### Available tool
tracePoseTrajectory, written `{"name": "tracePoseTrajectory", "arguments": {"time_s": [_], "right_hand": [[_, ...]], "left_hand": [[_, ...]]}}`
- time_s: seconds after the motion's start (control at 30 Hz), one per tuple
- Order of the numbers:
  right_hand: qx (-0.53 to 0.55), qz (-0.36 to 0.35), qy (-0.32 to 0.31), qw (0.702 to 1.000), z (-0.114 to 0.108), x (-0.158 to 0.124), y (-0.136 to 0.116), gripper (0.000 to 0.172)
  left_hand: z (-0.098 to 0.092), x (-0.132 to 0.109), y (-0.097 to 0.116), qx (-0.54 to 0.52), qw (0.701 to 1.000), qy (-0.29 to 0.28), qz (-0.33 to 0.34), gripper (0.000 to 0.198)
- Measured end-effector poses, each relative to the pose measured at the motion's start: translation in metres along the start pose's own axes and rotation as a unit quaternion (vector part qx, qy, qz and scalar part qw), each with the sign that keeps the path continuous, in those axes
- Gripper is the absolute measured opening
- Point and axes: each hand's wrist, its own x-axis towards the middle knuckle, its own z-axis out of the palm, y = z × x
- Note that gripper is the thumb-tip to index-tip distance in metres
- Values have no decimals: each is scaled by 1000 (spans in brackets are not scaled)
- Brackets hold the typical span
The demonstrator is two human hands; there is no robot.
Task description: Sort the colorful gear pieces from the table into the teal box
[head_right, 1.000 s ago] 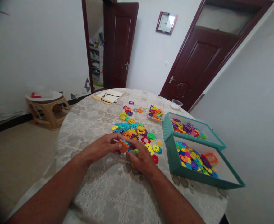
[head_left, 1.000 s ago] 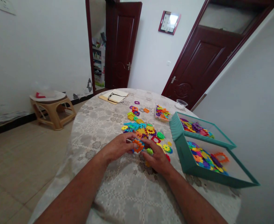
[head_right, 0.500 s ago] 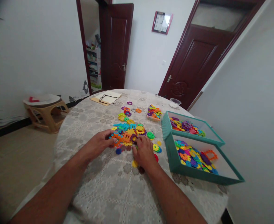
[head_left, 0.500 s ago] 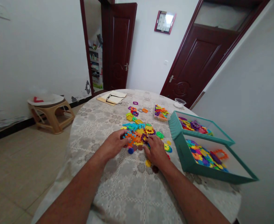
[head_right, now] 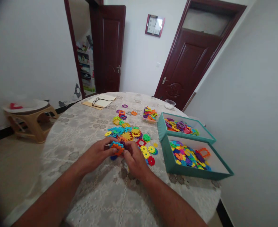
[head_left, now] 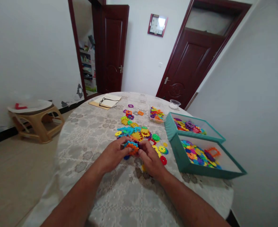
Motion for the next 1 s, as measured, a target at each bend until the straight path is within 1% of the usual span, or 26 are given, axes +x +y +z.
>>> {"name": "tracePoseTrajectory", "arguments": {"time_s": [0.03,0.1,0.17,0.23,0.3,0.4,0.47,0.5,0.57,0.63,0.67,0.7,0.73,0.77,0.8,0.87,0.93,1.0], "right_hand": [[25,11,-3,1000,3,0,-1,21],[35,13,-10,999,5,0,0,31],[4,7,-11,1000,6,1,0,44],[-39,10,-4,999,4,2,0,53],[-73,21,-12,997,1,2,-4,55],[-114,22,-44,992,-10,3,-20,50],[-148,17,-47,988,-24,5,-37,48],[-167,19,-41,985,-34,6,-46,48],[-209,27,-13,977,-59,10,-63,49],[-267,9,41,963,-92,17,-77,50],[-311,-7,75,948,-110,22,-81,49],[-369,-19,107,923,-130,29,-83,51],[-432,-27,137,891,-149,36,-83,50],[-489,-22,150,859,-168,45,-81,50],[-537,-6,155,829,-186,55,-77,49],[-612,46,159,774,-217,73,-65,49],[-657,90,136,736,-241,88,-53,49],[-678,135,133,710,-258,95,-43,51]], "left_hand": [[2,1,-2,24,1000,13,-1,37],[7,3,-6,66,997,39,-8,47],[11,6,-12,87,995,54,-10,59],[14,7,-16,98,994,54,-1,66],[16,6,-17,86,996,33,4,67],[17,2,-12,4,999,-32,-19,70],[14,0,-5,-46,996,-66,-39,74],[12,0,-2,-58,995,-67,-46,76],[2,2,1,-57,996,-40,-55,78],[-13,5,1,-20,998,15,-56,74],[-22,7,-1,16,997,48,-54,71],[-31,8,-3,64,994,81,-48,68],[-39,8,-6,118,986,114,-41,64],[-47,8,-8,168,975,140,-36,59],[-52,7,-9,208,965,154,-31,54],[-59,4,-11,265,950,161,-30,46],[-59,2,-10,301,940,158,-34,43],[-57,2,-10,325,932,156,-39,43]]}}
